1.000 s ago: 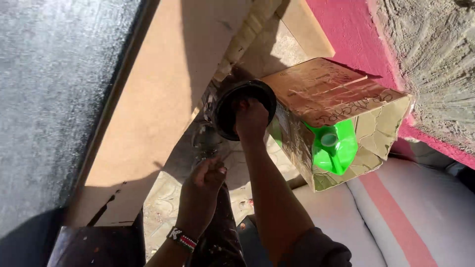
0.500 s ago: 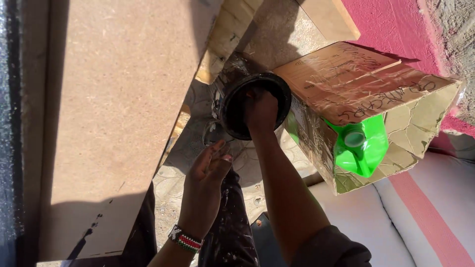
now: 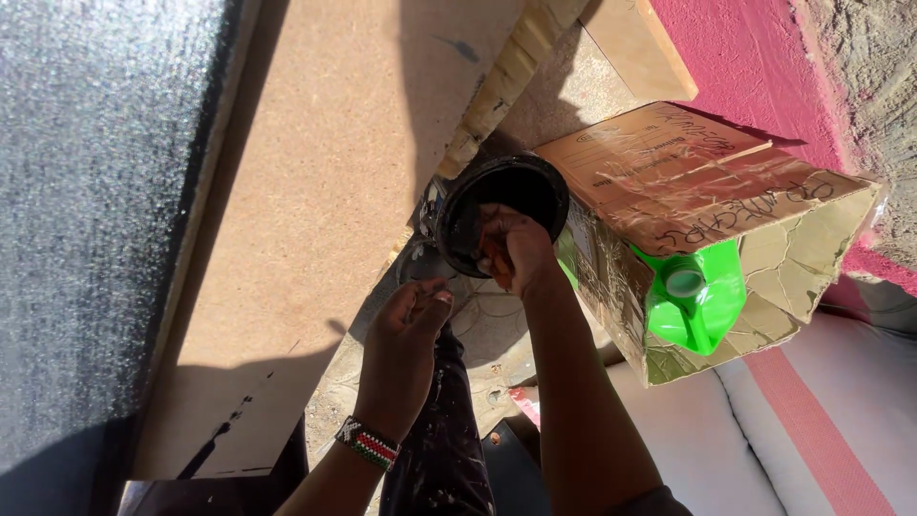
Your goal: The person paints a rectangular wooden board black using a sponge. They repeatedly dip the sponge into a paint container and apply the paint to the board's edges and surface, turning the board over to cover all sides.
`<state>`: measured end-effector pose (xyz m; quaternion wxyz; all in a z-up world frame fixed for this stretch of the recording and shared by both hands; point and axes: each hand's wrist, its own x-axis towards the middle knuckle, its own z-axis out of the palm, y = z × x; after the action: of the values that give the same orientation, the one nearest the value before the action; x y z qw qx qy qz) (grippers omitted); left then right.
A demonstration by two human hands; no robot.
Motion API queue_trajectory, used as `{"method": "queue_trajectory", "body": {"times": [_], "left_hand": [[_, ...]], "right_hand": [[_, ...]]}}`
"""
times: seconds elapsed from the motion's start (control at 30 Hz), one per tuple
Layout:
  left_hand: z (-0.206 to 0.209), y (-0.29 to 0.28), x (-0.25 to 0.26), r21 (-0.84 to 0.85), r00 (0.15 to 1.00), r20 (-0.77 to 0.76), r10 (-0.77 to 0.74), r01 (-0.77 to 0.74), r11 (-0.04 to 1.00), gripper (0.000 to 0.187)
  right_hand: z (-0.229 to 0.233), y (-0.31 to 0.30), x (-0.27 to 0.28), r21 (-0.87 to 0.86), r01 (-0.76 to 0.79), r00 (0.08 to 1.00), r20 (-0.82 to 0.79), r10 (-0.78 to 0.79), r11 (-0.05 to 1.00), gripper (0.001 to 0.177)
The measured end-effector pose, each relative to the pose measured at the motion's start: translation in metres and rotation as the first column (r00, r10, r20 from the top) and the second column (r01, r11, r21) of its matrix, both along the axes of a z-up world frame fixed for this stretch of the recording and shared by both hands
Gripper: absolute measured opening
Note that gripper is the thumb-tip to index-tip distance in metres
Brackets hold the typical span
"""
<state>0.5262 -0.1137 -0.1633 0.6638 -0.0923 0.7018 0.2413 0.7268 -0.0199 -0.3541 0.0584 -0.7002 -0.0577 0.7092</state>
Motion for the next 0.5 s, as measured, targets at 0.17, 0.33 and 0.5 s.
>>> {"method": "queue_trajectory", "body": {"times": [0.17, 0.33, 0.5], "left_hand": [[0.005, 0.002, -0.007, 0.023, 1.0, -0.002, 0.0, 0.0, 1.0, 0.031], [0.006, -0.004, -0.012, -0.041, 0.997, 0.067, -0.031, 0.034, 0.999, 0.034], [0.003, -0.016, -0.017, 0.024, 0.908, 0.419, -0.022, 0.013, 1.0, 0.091]], "right_hand": [[0.04, 0.028, -0.017, -0.108, -0.221, 0.971, 0.068, 0.229, 0.969, 0.022], [0.033, 0.034, -0.026, -0.083, -0.21, 0.909, 0.351, 0.226, 0.974, 0.038], [0.042, 0.011, 0.028, 0.13, -0.133, 0.959, -0.235, 0.161, 0.983, 0.037]]}}
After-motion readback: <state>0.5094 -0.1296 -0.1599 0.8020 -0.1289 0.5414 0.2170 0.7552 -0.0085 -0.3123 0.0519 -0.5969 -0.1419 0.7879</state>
